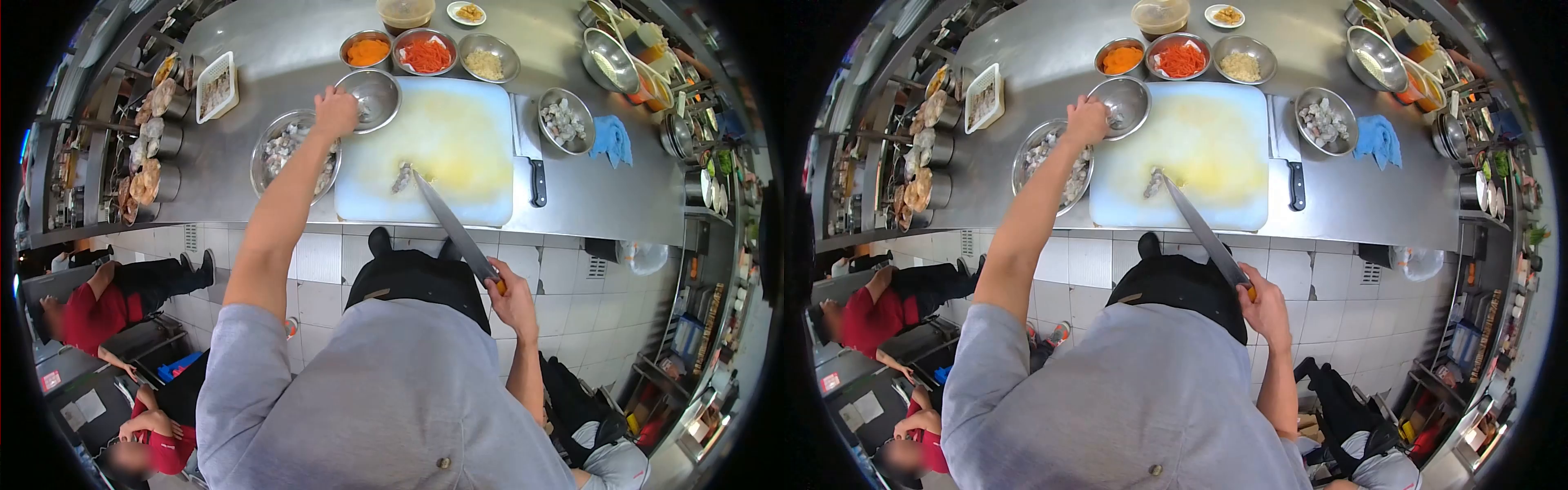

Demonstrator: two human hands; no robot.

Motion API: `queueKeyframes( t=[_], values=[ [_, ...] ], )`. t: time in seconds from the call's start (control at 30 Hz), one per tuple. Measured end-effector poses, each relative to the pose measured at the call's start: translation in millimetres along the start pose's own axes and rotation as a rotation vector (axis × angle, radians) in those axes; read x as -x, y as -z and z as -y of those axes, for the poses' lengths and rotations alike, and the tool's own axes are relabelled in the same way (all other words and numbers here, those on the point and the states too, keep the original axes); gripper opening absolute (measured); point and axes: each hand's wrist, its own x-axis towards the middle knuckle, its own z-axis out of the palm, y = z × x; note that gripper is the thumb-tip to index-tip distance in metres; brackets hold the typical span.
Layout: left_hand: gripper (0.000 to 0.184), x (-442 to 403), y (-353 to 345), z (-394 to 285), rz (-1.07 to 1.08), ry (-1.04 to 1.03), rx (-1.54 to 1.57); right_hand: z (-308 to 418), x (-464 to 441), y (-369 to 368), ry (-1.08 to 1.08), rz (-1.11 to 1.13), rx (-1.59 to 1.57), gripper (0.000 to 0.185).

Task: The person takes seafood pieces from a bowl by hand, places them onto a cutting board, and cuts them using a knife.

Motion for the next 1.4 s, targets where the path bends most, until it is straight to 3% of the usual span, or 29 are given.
queueKeyframes(
  t=[0.17, 0.33, 0.37, 0.47, 0.53, 0.67, 0.77, 0.9, 1.0, 1.2, 1.4],
  values=[
    [0.019, -27.4, 28.6, 18.8, 0.049, 0.138, 0.196, -2.1, 23.5, 2.7, -0.144, -0.043, -0.066, 0.043],
    [0.013, -24.6, 44.9, 23.3, -0.157, 0.068, 0.249, -11.8, 32.3, -5.8, -0.208, -0.054, -0.098, 0.045],
    [0.011, -17.7, 46.1, 17.2, -0.224, 0.058, 0.226, -11.1, 31.7, -7.2, -0.195, -0.06, -0.087, 0.045],
    [0.01, 23.8, 35.4, -17.0, -0.226, 0.027, 0.644, -0.4, 27.0, -5.5, -0.204, -0.048, -0.057, 0.044],
    [0.012, 72.3, 12.1, -54.9, -0.107, 0.057, 0.662, 1.5, 21.8, -5.2, -0.179, -0.058, -0.049, 0.043],
    [0.021, 143.2, -53.0, -110.2, -0.078, 0.108, 0.643, 2.2, 10.8, -5.2, -0.121, -0.07, -0.054, 0.042],
    [0.029, 152.1, -61.0, -124.2, -0.371, -0.022, 0.492, 7.8, 0.2, -3.2, -0.107, -0.041, -0.04, 0.041],
    [0.039, 154.9, -50.8, -98.4, 0.032, 0.02, 0.877, 17.5, -10.5, -3.9, 0.016, -0.078, 0.046, 0.04],
    [0.044, 171.4, -37.7, -66.3, 0.001, -0.095, 0.863, 25.2, -18.0, -4.8, 0.097, -0.095, 0.174, 0.04],
    [0.03, 185.1, -61.3, -62.9, -0.186, -0.029, 0.843, 40.1, -33.4, -17.7, 0.271, -0.108, 0.33, 0.032],
    [0.017, 184.6, -56.7, -76.3, -0.203, 0.024, 0.717, 48.9, -32.6, -17.0, 0.231, -0.017, 0.573, 0.035]
  ],
)
